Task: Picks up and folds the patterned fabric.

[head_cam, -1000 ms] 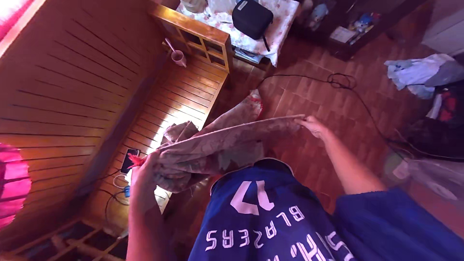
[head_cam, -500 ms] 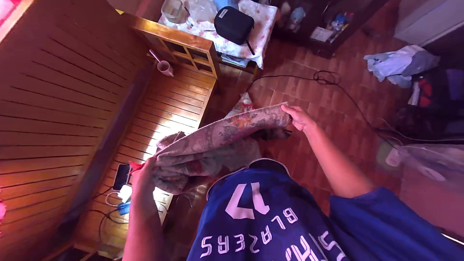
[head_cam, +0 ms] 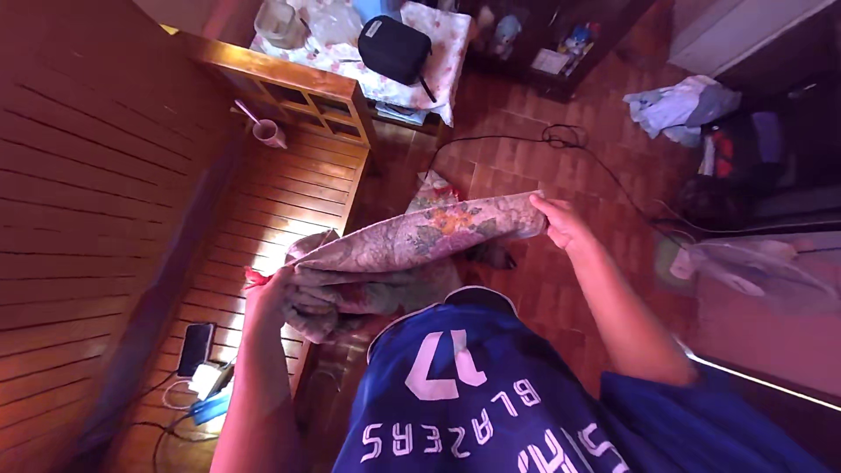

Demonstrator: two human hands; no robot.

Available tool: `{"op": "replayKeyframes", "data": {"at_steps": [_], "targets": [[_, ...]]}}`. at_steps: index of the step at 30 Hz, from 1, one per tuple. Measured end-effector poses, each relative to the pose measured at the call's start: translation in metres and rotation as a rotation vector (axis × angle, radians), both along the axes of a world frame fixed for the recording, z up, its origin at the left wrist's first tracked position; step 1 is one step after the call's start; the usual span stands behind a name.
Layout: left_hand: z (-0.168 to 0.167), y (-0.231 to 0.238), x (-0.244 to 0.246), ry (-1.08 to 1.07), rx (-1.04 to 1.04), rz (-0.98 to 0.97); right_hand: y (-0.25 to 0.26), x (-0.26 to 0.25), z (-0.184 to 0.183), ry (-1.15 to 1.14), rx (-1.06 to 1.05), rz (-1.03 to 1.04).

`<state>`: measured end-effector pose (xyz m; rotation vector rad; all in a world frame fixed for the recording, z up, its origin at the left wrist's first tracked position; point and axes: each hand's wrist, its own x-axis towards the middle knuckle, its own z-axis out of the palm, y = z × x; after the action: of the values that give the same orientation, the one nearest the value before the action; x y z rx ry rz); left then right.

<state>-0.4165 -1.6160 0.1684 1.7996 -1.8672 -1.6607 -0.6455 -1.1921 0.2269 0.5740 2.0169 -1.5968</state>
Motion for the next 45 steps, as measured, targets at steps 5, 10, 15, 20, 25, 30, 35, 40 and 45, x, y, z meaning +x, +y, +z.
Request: {"op": "replayKeyframes", "data": {"at_steps": [5,10,15,20,25,30,35,40,45], "targets": [[-0.003,0.006,-0.019,0.034,0.016,-0.066,0.025,0.012,0.004,0.004,0.021,-0.039],[-0.011,0.01,-0.033,0.051,0.033,-0.112,0.038,0.026,0.005,-0.019,0.022,-0.104],[-0.012,0.017,-0.044,0.014,0.037,-0.144,0.047,0.038,0.012,-0.016,0.026,-0.121],[-0.023,0.019,-0.057,-0.027,0.037,-0.178,0.053,0.043,0.022,-0.009,0.036,-0.13],[-0.031,0.027,-0.071,-0.007,0.03,-0.223,0.059,0.047,0.027,-0.01,0.03,-0.16],[-0.038,0.041,-0.093,0.026,0.016,-0.318,0.067,0.046,0.022,-0.023,0.012,-0.238],[-0.037,0.055,-0.113,0.26,-0.057,-0.384,0.094,0.038,-0.001,-0.031,-0.017,-0.622],[-0.046,0.05,-0.104,0.187,-0.092,-0.121,0.128,0.032,-0.021,-0.015,-0.021,-0.878],[-0.075,0.075,-0.08,-0.182,0.065,-0.392,0.109,0.032,-0.027,0.032,0.131,-0.788]]}}
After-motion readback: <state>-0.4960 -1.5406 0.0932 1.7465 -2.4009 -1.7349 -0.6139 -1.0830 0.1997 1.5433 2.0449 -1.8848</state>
